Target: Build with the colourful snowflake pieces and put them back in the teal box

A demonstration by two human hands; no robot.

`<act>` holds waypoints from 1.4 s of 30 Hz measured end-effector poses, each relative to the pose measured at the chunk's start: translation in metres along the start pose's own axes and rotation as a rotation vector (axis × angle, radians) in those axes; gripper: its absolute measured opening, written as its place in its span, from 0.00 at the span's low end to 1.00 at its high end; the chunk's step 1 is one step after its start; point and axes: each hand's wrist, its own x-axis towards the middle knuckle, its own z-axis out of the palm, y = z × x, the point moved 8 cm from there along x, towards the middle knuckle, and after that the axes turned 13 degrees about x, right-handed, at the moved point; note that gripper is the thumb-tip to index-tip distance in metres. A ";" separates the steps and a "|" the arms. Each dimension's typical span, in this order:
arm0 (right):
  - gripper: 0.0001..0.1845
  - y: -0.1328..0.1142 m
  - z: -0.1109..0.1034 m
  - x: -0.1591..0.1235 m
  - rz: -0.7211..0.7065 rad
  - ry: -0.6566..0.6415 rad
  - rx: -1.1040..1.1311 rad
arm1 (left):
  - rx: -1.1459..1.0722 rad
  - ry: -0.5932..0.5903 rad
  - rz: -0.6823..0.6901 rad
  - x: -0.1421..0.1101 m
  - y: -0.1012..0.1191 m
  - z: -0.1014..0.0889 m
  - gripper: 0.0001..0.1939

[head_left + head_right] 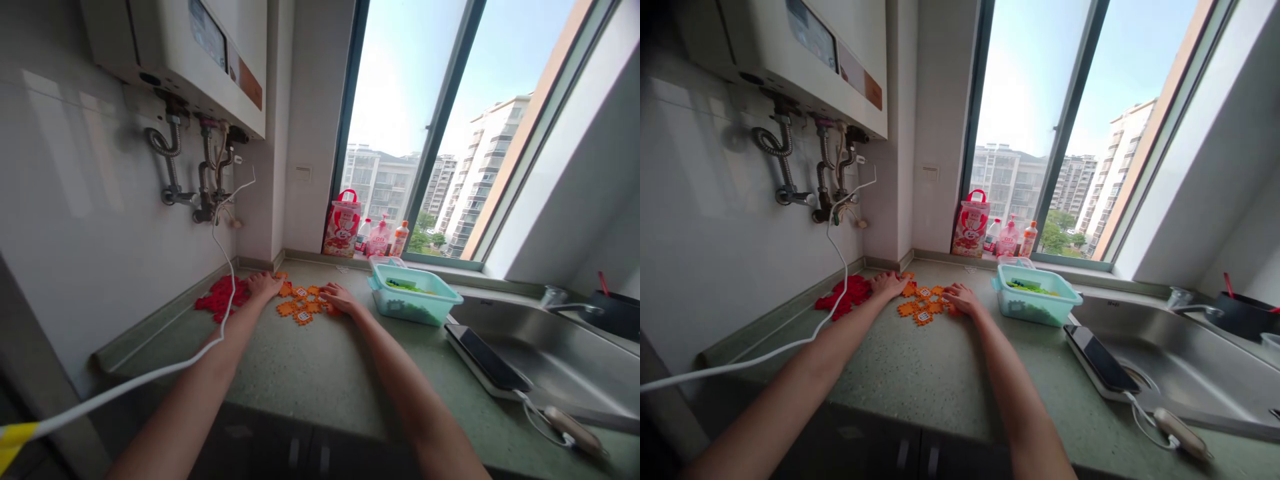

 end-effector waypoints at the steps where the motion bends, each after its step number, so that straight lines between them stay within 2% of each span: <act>1: 0.32 -0.002 -0.001 -0.006 -0.007 -0.003 0.020 | -0.005 -0.018 0.059 -0.007 0.007 -0.001 0.42; 5: 0.32 -0.003 -0.002 -0.037 -0.049 -0.032 0.090 | -0.046 -0.080 0.275 -0.029 0.028 -0.001 0.38; 7: 0.35 0.001 -0.003 -0.052 -0.079 -0.025 0.163 | -0.062 -0.086 0.344 -0.033 0.031 -0.002 0.37; 10: 0.38 0.013 -0.009 -0.067 -0.080 0.076 0.353 | -0.064 -0.058 0.368 -0.026 0.021 -0.007 0.32; 13: 0.34 0.024 -0.015 -0.072 -0.053 0.174 0.482 | -0.039 -0.039 0.387 -0.013 0.005 -0.011 0.26; 18: 0.27 0.032 -0.023 -0.075 -0.006 0.200 0.250 | 0.045 -0.046 0.374 0.003 -0.021 -0.009 0.17; 24: 0.17 0.040 -0.040 -0.086 -0.002 0.238 0.117 | 0.149 -0.005 0.344 0.010 -0.031 -0.008 0.14; 30: 0.15 0.039 -0.048 -0.092 0.027 0.259 0.040 | 0.198 0.060 0.293 0.007 -0.036 -0.009 0.19; 34: 0.18 0.035 -0.049 -0.093 0.050 0.279 0.008 | 0.174 0.181 0.218 0.004 -0.036 -0.037 0.32; 36: 0.18 0.034 -0.048 -0.093 0.054 0.292 -0.010 | 0.043 0.197 0.316 -0.005 -0.021 -0.053 0.36; 38: 0.18 0.033 -0.048 -0.094 0.051 0.306 -0.012 | -0.170 0.134 0.535 -0.025 0.005 -0.063 0.35; 40: 0.18 0.033 -0.049 -0.094 0.045 0.315 0.004 | -0.347 0.081 0.775 -0.055 0.028 -0.069 0.33; 42: 0.19 0.034 -0.049 -0.094 0.046 0.314 0.006 | -0.391 0.087 0.987 -0.090 0.044 -0.072 0.30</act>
